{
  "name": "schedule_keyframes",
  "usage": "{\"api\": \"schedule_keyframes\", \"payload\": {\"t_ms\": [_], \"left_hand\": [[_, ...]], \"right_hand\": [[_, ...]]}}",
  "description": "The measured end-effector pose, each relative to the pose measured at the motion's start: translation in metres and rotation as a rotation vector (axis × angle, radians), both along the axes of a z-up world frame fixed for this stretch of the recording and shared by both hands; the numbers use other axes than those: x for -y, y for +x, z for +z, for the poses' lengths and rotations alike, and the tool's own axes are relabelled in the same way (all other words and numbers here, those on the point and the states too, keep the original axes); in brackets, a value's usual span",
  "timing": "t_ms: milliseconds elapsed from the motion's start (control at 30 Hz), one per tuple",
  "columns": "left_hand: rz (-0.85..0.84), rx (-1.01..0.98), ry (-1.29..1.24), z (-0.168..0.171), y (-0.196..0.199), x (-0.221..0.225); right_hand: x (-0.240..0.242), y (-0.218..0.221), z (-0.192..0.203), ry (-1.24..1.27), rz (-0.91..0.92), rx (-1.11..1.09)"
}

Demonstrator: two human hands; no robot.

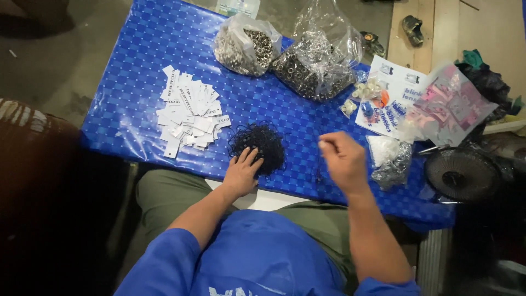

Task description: The person is sorting and inspecting a bundle of black cable ties on a work table.

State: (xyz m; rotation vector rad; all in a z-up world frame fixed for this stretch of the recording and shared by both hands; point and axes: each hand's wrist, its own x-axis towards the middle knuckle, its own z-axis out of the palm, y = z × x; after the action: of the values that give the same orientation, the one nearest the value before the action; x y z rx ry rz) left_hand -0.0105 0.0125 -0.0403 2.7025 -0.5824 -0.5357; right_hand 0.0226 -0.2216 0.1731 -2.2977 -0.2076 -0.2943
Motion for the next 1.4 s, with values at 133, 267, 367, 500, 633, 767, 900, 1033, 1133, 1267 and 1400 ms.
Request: {"api": "schedule_keyframes", "payload": {"t_ms": [133, 267, 367, 500, 633, 767, 900, 1033, 1133, 1267, 1400], "left_hand": [[-0.004, -0.007, -0.002, 0.006, 0.0, 0.0], [-0.015, -0.024, 0.026, 0.007, 0.001, 0.001], [-0.016, -0.057, 0.049, 0.024, 0.001, 0.0], [-0.022, -0.087, 0.07, 0.023, 0.002, 0.0], [-0.015, -0.115, 0.064, 0.025, 0.004, 0.002], [-0.012, -0.016, 0.056, 0.003, 0.004, 0.004], [0.037, 0.196, 0.002, -0.023, 0.009, 0.01], [0.098, 0.351, -0.051, -0.065, 0.013, 0.013], [0.132, 0.408, -0.081, -0.064, 0.016, 0.012], [0.273, 0.47, -0.243, -0.031, 0.016, 0.009], [0.5, 0.432, -0.366, -0.059, 0.028, 0.002]], "right_hand": [[0.035, 0.002, 0.015, -0.045, -0.077, -0.027], [0.06, 0.035, 0.005, -0.108, -0.139, -0.023], [0.084, 0.076, -0.041, -0.045, -0.222, -0.069], [0.086, 0.094, -0.063, 0.184, -0.396, -0.053], [0.094, 0.076, -0.09, 0.112, -0.454, 0.033], [0.108, 0.032, -0.168, -0.082, -0.437, -0.062], [0.114, -0.019, -0.237, -0.205, -0.304, -0.077], [0.104, -0.051, -0.257, -0.26, -0.29, -0.217], [0.097, -0.065, -0.26, -0.374, -0.306, -0.245], [0.073, -0.062, -0.26, -0.354, -0.243, -0.11], [0.031, -0.043, -0.254, -0.185, -0.116, -0.028]]}}
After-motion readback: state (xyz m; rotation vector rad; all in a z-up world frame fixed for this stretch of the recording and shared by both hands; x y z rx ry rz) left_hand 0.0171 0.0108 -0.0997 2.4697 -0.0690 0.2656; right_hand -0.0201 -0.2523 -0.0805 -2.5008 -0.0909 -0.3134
